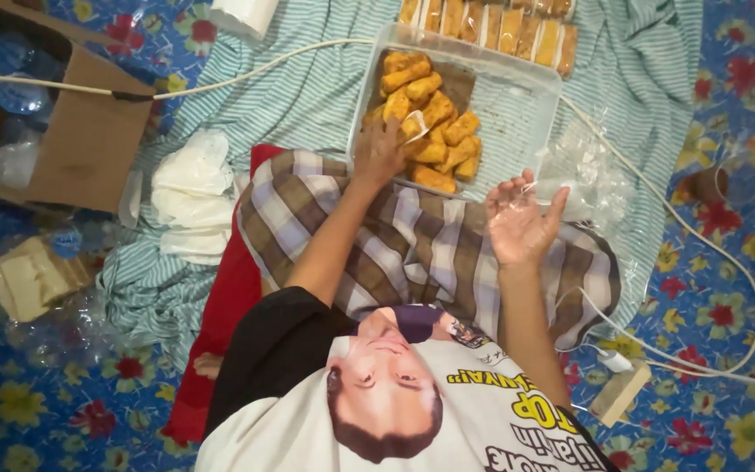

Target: The person is individually packaging fried snacks into small plastic bags while sitting on the floor.

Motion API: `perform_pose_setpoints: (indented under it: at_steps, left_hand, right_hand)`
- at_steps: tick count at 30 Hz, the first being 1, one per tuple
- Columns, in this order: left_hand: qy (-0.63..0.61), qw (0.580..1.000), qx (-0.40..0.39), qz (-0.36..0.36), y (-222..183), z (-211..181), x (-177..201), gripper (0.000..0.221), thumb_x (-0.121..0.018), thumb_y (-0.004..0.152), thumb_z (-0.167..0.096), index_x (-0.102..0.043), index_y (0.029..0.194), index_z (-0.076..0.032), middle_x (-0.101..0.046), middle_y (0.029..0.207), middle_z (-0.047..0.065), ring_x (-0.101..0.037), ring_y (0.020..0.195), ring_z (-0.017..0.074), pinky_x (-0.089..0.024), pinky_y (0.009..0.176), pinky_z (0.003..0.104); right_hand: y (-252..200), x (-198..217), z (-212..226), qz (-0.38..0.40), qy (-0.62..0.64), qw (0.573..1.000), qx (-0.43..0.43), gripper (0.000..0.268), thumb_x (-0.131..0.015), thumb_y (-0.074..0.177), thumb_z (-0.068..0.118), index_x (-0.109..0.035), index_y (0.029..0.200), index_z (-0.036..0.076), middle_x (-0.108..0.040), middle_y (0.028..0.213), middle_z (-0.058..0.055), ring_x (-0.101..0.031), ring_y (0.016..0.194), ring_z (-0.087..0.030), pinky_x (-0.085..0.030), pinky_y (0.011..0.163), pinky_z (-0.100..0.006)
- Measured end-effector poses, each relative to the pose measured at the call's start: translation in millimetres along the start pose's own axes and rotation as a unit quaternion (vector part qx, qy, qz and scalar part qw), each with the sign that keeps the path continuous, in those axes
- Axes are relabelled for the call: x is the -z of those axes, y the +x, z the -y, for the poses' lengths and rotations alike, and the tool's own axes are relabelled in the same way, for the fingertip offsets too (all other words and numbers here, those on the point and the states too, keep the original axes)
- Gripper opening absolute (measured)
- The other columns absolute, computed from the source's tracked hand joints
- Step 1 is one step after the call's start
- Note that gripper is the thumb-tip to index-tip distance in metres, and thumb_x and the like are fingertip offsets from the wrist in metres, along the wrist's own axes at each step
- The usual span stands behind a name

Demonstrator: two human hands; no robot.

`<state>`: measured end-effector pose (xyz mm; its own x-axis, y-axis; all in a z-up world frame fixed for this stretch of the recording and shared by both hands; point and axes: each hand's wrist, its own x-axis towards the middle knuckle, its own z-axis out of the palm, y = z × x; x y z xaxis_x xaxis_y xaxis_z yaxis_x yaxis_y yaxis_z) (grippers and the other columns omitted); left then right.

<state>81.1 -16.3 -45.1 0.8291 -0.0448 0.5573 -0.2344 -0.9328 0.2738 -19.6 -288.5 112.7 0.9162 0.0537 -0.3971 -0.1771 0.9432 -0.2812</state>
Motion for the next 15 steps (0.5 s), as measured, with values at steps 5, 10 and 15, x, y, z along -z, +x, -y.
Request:
perform_pose_setpoints:
  at_steps: [5,10,15]
  left_hand:
    - [-0.061,0.997,0.042,0.028,-14,7,-13,0.053,-0.080,0.063,-0.030,-0.057,0.109,-0.018,-0.059,0.092,0.010,-0.069,0.078,0.0341,-0.057,0.068,0.044]
    - [-0.181,0.965,0.139,0.128,8,-22,73,0.046,-0.083,0.069,-0.026,-0.057,0.106,-0.021,-0.064,0.096,0.009,-0.072,0.090,0.0358,-0.058,0.080,0.048]
    - [-0.317,0.934,0.116,0.113,28,-68,185,0.047,-0.092,0.068,-0.031,-0.066,0.106,-0.023,-0.073,0.091,0.005,-0.073,0.092,0.0294,-0.058,0.082,0.037]
  right_hand:
    - [-2,-9,4,0.016,0.007,1.000,-0.002,0.066,-0.070,0.083,0.058,-0.073,0.121,0.005,-0.077,0.109,-0.012,-0.074,0.109,-0.029,-0.055,0.107,-0.048]
    - [-11,-42,7,0.027,-0.005,1.000,0.016,0.067,-0.070,0.081,0.059,-0.072,0.123,0.006,-0.077,0.108,-0.012,-0.075,0.107,-0.030,-0.057,0.106,-0.048]
    - [-18,-63,10,0.061,-0.019,0.998,0.022,0.069,-0.070,0.080,0.061,-0.071,0.125,0.008,-0.077,0.110,-0.012,-0.074,0.110,-0.030,-0.055,0.109,-0.048]
